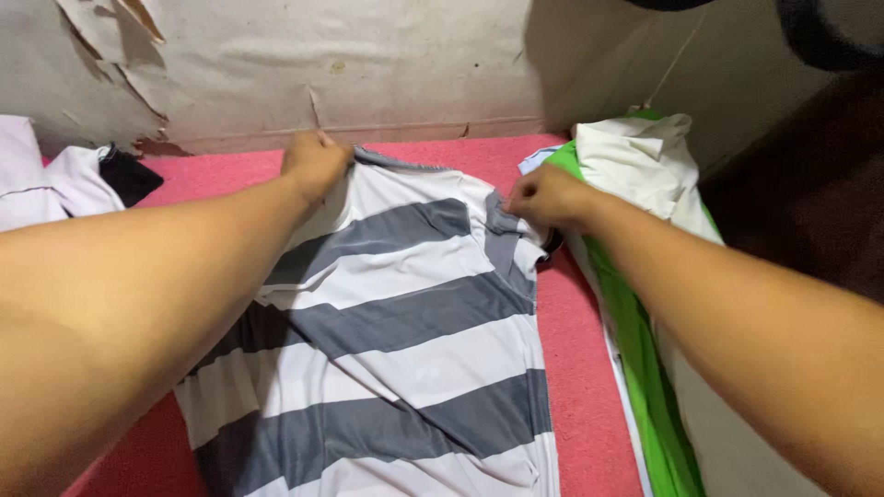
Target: The person irons a striped shirt on a red surface. They smooth the fabric with their hands, use an iron to press the shirt, and reposition the garment to iron different sections.
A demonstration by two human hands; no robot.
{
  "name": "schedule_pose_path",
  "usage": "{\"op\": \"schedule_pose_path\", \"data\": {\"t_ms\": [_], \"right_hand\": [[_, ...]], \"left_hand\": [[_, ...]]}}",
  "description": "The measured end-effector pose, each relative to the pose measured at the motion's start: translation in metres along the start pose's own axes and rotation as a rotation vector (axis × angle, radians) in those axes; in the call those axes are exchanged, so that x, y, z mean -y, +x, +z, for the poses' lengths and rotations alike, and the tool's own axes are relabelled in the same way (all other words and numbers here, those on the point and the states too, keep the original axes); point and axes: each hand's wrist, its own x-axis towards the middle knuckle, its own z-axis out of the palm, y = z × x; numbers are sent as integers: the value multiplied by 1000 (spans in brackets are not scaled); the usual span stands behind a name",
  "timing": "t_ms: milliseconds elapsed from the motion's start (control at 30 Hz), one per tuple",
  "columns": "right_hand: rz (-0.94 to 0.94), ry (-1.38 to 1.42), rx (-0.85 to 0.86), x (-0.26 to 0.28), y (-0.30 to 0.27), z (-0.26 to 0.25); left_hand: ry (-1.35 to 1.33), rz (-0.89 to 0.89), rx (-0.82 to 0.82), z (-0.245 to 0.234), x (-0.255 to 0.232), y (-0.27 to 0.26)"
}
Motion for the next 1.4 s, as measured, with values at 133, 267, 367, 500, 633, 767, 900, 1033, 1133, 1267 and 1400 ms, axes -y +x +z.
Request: {"op": "schedule_pose_path", "data": {"t_ms": [133,267,367,500,633,767,900,1033,1133,1267,1400], "right_hand": [[58,-27,-398,0,29,-13],[-25,-140,-574,11,51,-15],[-66,-134,-616,19,57,-15],[-257,78,-755,22,45,-16],[-169,59,-978,18,-2,14],[-9,-119,-915,20,-61,67],[89,-103,-955,25,-83,75],[127,-54,-907,28,-71,75],[209,-56,-915,29,-64,78],[307,-5,-861,31,-65,69],[230,-97,-800,32,-81,76]], "left_hand": [[-208,5,-39,-18,17,23],[-174,29,-85,-28,15,31],[-15,-42,-181,-33,9,17],[244,230,-567,-28,0,-20],[203,512,-223,5,7,-70],[261,470,-246,15,21,-88],[326,51,-592,-8,16,-62],[365,-166,-247,-28,7,-36],[321,-110,-229,-35,11,-34],[272,-291,-410,-51,16,-40],[345,-315,-477,-62,26,-65]]}}
